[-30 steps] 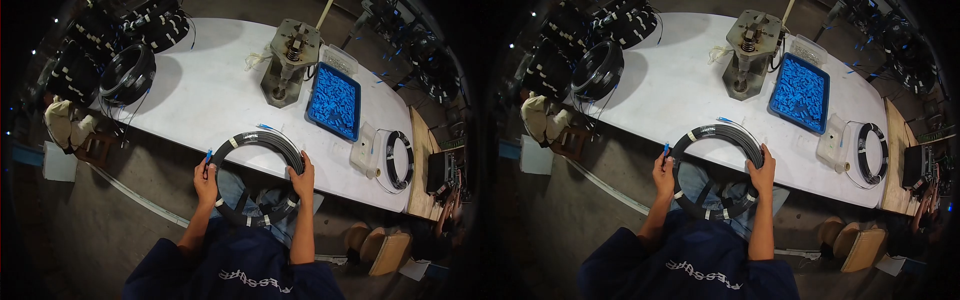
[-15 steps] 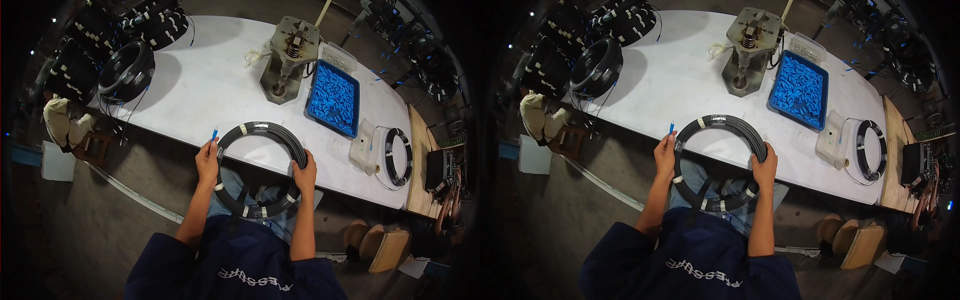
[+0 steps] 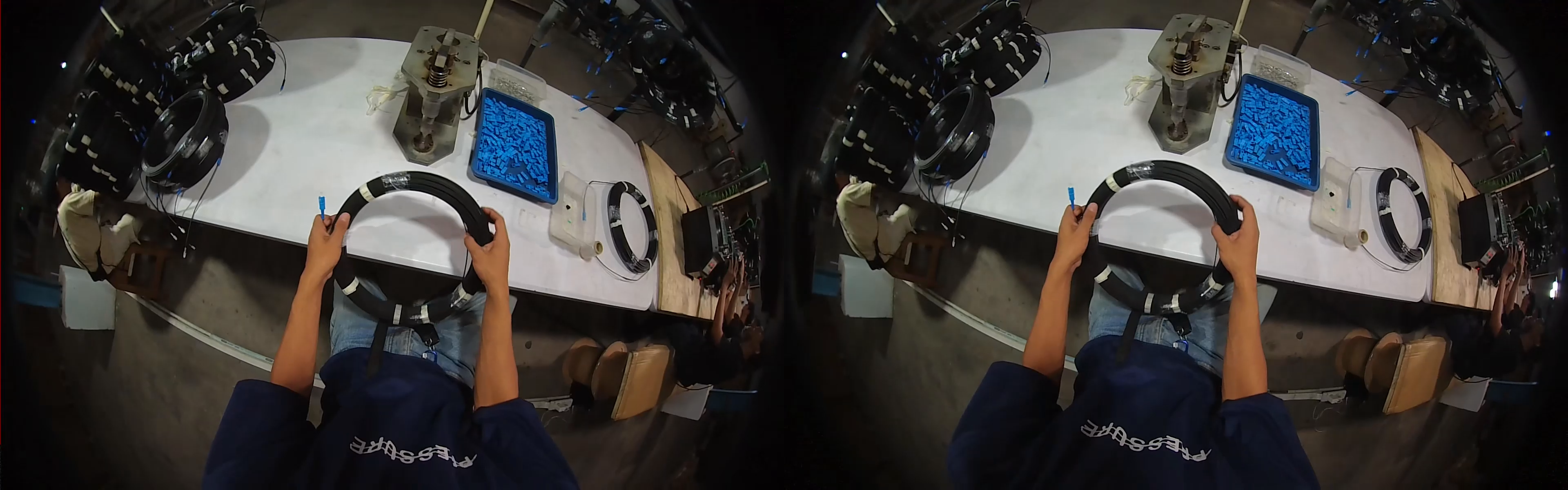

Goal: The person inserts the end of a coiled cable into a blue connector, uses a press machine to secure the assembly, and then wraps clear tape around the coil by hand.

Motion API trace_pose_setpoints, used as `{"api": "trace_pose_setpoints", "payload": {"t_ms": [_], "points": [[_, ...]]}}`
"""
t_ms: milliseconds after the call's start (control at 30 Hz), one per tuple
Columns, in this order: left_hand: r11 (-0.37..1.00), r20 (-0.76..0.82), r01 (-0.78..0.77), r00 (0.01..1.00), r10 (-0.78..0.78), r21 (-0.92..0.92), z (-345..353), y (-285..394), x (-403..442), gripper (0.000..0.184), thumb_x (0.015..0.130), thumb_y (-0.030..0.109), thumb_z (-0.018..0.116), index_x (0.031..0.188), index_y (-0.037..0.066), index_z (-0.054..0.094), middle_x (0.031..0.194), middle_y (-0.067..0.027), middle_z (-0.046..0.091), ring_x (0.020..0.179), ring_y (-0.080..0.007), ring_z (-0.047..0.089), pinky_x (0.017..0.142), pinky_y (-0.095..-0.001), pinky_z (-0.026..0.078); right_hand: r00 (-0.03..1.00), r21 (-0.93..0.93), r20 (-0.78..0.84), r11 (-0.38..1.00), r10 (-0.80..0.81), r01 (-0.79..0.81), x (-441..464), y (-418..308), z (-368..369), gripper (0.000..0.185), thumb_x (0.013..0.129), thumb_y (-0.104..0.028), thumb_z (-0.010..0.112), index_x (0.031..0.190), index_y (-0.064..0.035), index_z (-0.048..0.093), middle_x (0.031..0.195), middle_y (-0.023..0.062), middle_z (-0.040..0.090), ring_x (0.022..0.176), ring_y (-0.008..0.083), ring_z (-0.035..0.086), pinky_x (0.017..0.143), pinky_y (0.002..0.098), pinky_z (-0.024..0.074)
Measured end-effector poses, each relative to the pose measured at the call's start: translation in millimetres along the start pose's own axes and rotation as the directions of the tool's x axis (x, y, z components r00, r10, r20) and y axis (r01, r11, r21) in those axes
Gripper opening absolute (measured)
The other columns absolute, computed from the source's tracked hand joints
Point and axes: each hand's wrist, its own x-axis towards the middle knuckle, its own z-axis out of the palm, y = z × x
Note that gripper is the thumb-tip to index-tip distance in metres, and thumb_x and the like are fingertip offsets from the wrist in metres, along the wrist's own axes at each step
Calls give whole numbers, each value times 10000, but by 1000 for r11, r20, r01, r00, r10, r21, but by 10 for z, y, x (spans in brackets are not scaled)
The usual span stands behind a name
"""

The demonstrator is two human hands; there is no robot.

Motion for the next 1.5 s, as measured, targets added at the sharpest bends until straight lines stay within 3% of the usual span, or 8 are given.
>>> {"api": "trace_pose_setpoints", "payload": {"t_ms": [400, 433, 667, 700, 800, 1067, 1300, 1500], "points": [[917, 34, -208, 972, 234, -341, 25, 464, 466, 306, 999, 349, 609, 935, 108, 431, 883, 51, 445, 821, -54, 383, 751, -207, 340, 892, -208, 5, 872, -452, 443, 686, -1577, -44, 585, 683, 66, 675, 1247, -43, 567, 1129, 142, 607, 1020, 279, 626, 906, 350, 507], [926, 86, -198, 968, 237, -322, -23, 347, 613, 350, 1003, 393, 554, 1052, 49, 508, 1131, -115, 651, 1109, -170, 598, 1013, -320, 435, 891, -209, 1, 871, -454, 444, 750, -1574, -25, 585, 683, 66, 675, 1247, -43, 567, 1129, 142, 607, 1020, 279, 626, 906, 350, 507], [910, 198, -150, 950, 240, -386, -75, -78, 984, 372, 989, 385, 578, 1109, 69, 423, 1207, -136, 631, 1158, -201, 590, 1043, -357, 424, 831, -257, 85, 794, -550, 551, 1045, -1327, 117, 690, 685, 80, 675, 1334, -101, 523, 1191, 101, 618, 1012, 208, 623, 904, 332, 514], [867, 189, -117, 954, 234, -484, -35, 88, 897, 300, 972, 259, 664, 1064, 130, 408, 959, 15, 494, 890, -80, 469, 824, -230, 377, 860, -192, 78, 839, -503, 509, 1057, -1331, 119, 734, 683, 85, 674, 1366, -110, 489, 1201, 108, 611, 1011, 204, 622, 903, 329, 518], [845, 215, -62, 955, 205, -531, -108, 362, 793, 345, 961, 196, 667, 1165, 119, 400, 1071, -42, 552, 994, -120, 511, 918, -287, 404, 872, -120, 95, 865, -479, 488, 1101, -1279, 73, 880, 670, 85, 693, 1460, -132, 370, 1208, 128, 592, 1006, 196, 619, 895, 318, 537], [842, 156, -531, 843, 514, 93, -291, 1062, 967, 987, 688, 432, 836, 1467, 73, 349, 1478, -173, 430, 1447, -293, 294, 1183, -421, 239, 912, -24, 75, 914, -403, 406, 1077, -1203, -28, 999, 664, -109, 845, 1505, -139, 306, 1101, 163, 642, 1032, 239, 652, 932, 342, 512], [779, 508, -607, 726, 464, 157, 250, 2012, 845, 1048, 621, 281, 909, 1491, 110, 351, 1364, -183, 538, 1276, -275, 515, 1101, -386, 371, 922, 563, 207, 811, -328, 162, 1049, -1331, -78, 665, 975, -300, 520, 1509, -6, 252, 1212, 246, 639, 1136, 255, 620, 1046, 346, 434], [844, 442, -524, 786, 431, 109, 331, 1954, 856, 1086, 612, 12, 867, 1521, 101, 279, 992, -136, 693, 915, -194, 680, 858, -298, 516, 971, 456, 158, 886, -178, 88, 1089, -1157, -108, 420, 1024, -268, 513, 1345, 4, 515, 1089, 149, 688, 1020, 185, 636, 937, 299, 480]]}}
